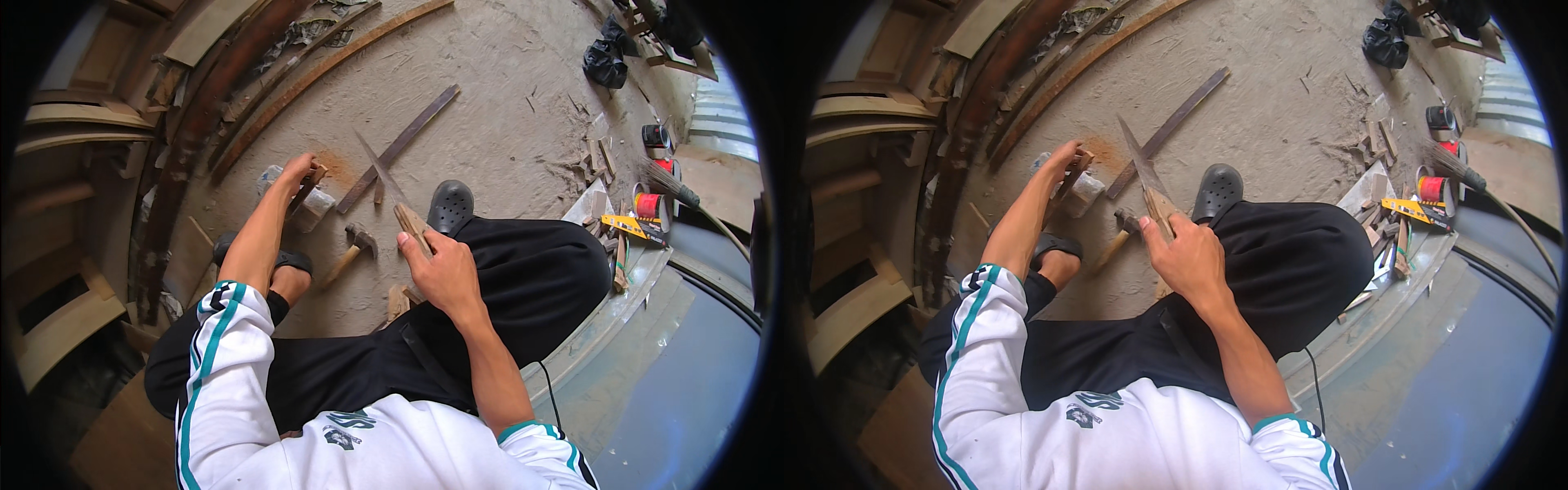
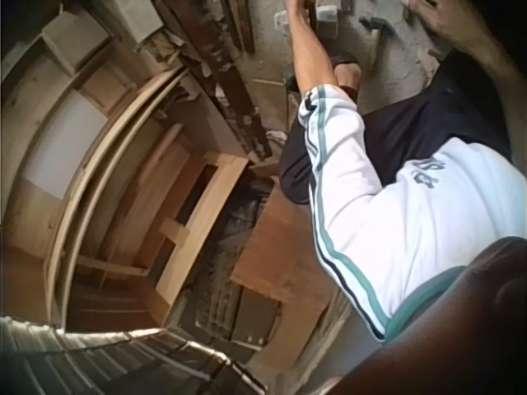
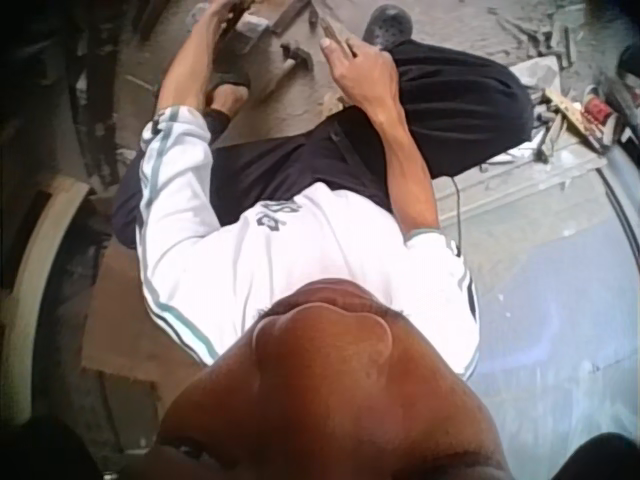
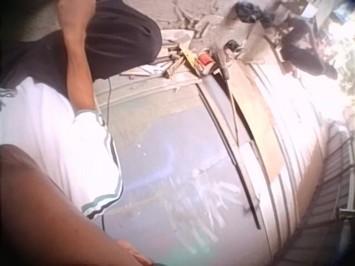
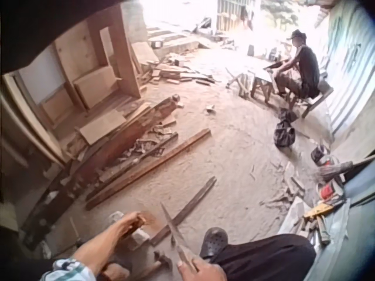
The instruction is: The person sits on the floor and uses a metal file to sharpen a long, thin metal bar resting on a concrete block. The person holds the bar with one hand and files it with the other, occasionally adjusting the bar's position.
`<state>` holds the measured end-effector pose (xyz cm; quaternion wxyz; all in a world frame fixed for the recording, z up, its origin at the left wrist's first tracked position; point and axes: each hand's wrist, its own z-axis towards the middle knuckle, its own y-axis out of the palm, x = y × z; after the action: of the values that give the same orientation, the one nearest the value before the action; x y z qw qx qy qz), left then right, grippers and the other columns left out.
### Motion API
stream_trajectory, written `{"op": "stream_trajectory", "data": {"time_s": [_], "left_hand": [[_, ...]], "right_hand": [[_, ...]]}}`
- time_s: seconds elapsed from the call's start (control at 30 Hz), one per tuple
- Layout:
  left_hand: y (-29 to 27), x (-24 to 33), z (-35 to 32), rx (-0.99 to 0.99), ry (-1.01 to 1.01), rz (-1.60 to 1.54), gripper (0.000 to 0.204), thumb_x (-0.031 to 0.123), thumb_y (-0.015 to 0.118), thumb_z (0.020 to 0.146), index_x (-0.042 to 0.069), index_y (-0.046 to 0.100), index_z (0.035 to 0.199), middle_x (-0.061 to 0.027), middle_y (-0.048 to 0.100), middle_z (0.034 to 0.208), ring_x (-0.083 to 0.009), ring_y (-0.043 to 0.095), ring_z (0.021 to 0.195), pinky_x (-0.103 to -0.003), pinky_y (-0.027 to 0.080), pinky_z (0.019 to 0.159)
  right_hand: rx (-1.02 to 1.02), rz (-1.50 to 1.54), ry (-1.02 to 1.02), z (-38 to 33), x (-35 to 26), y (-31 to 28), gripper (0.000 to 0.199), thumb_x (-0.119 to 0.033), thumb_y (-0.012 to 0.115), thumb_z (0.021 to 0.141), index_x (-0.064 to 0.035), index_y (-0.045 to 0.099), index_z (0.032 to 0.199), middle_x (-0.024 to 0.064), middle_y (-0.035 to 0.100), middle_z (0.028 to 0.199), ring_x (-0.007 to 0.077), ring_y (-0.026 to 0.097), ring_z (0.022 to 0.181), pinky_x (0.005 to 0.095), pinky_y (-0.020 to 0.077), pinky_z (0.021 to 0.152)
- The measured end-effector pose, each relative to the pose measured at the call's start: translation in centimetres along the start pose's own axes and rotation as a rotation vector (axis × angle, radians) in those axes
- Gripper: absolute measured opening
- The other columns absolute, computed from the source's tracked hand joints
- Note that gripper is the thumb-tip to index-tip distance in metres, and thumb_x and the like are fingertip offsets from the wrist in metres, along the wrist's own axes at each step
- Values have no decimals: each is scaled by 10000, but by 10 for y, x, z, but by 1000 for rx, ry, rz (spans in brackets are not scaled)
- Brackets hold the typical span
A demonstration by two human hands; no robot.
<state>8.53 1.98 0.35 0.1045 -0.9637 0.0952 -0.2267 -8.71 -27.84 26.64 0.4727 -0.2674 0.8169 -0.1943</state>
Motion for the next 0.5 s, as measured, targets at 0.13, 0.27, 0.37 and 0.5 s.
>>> {"op": "stream_trajectory", "data": {"time_s": [0.13,0.27,0.37,0.5], "left_hand": [[5,9,-40,40,218,283,315,314,659,789,7,731,783,-122,701,751,-224,644,659,-367,491,622],[-19,-8,21,139,316,778,304,344,699,693,45,736,729,-145,719,801,-264,688,749,-378,517,671],[5,-3,16,233,208,741,369,403,639,788,51,750,768,-145,723,793,-302,697,804,-394,517,736],[-4,-25,21,464,234,459,501,491,478,923,66,744,930,-176,727,904,-365,690,912,-430,490,858]], "right_hand": [[-40,5,12,-2,-12,-4,525,-446,611,921,49,610,746,304,609,646,488,641,690,515,516,678],[1,-11,-88,-2,-9,7,479,-414,621,931,29,598,749,246,575,592,432,605,583,462,470,568],[-7,-3,-50,-1,0,9,483,-402,614,938,32,581,731,246,573,594,418,606,577,461,464,567],[-60,72,-46,7,9,29,478,-372,598,949,42,567,711,226,564,595,371,560,544,441,435,561]]}}
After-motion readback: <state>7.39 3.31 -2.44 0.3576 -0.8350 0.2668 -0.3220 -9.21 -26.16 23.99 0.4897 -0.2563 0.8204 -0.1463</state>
